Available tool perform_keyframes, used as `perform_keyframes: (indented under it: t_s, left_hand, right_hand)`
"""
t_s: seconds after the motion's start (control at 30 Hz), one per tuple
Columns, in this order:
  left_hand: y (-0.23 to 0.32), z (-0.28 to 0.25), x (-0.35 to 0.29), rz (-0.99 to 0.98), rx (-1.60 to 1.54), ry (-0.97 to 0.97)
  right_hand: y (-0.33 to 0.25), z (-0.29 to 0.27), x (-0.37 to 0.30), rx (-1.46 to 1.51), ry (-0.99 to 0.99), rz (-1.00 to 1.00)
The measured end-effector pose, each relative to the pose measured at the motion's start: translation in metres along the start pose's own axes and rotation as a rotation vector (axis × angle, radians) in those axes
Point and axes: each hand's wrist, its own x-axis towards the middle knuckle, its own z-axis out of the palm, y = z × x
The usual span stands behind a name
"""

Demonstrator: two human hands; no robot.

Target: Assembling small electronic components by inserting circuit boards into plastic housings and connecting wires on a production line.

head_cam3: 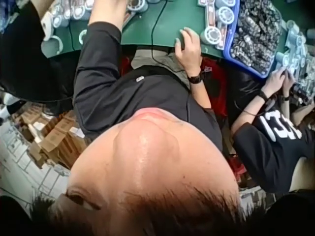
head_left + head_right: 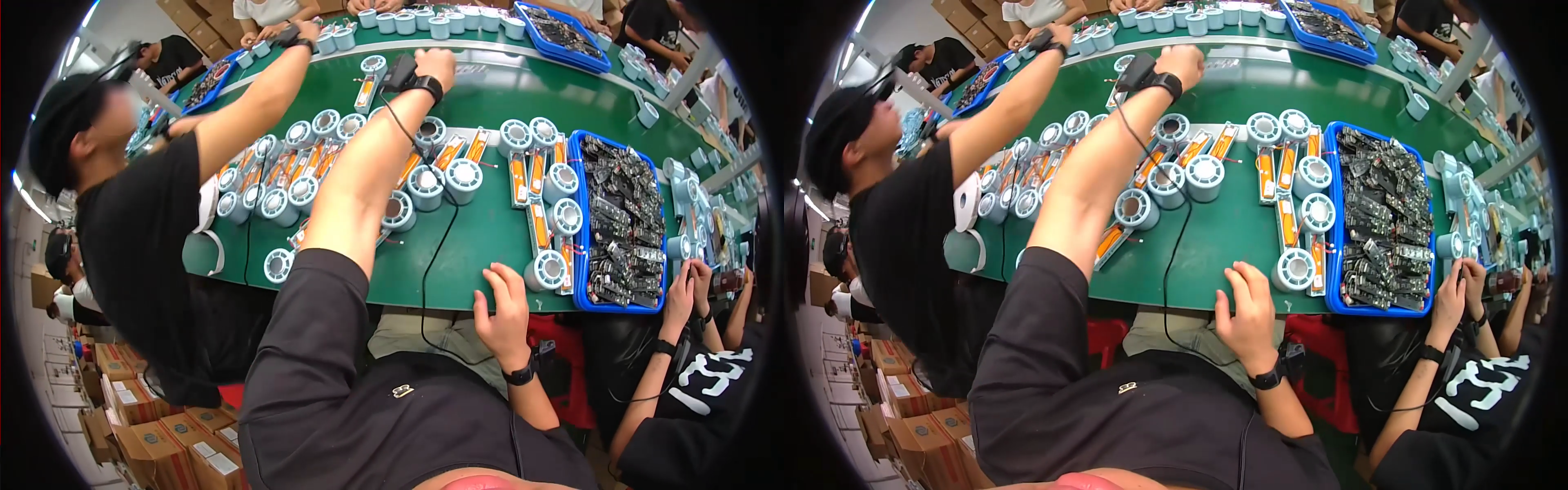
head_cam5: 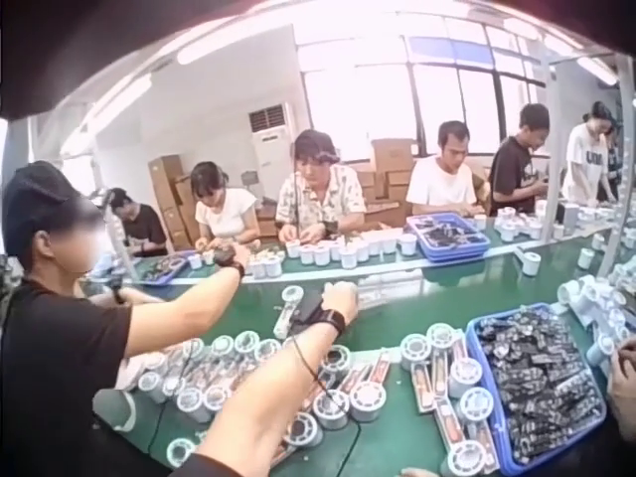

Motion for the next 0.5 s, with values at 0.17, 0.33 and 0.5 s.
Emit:
perform_keyframes:
  t_s: [0.17, 0.33, 0.5]
  left_hand:
    - [-0.005, 0.01, 0.04, 0.064, -0.015, -0.437]
    - [-0.063, 0.0, 0.025, -0.145, 0.316, -0.131]
    - [-0.14, 0.035, 0.007, -0.565, -0.254, -0.382]
  right_hand:
    - [-0.002, -0.008, 0.001, 0.011, -0.01, 0.054]
    - [0.0, -0.006, 0.004, 0.016, 0.001, 0.074]
    - [-0.012, -0.029, 0.009, 0.136, -0.058, 0.039]
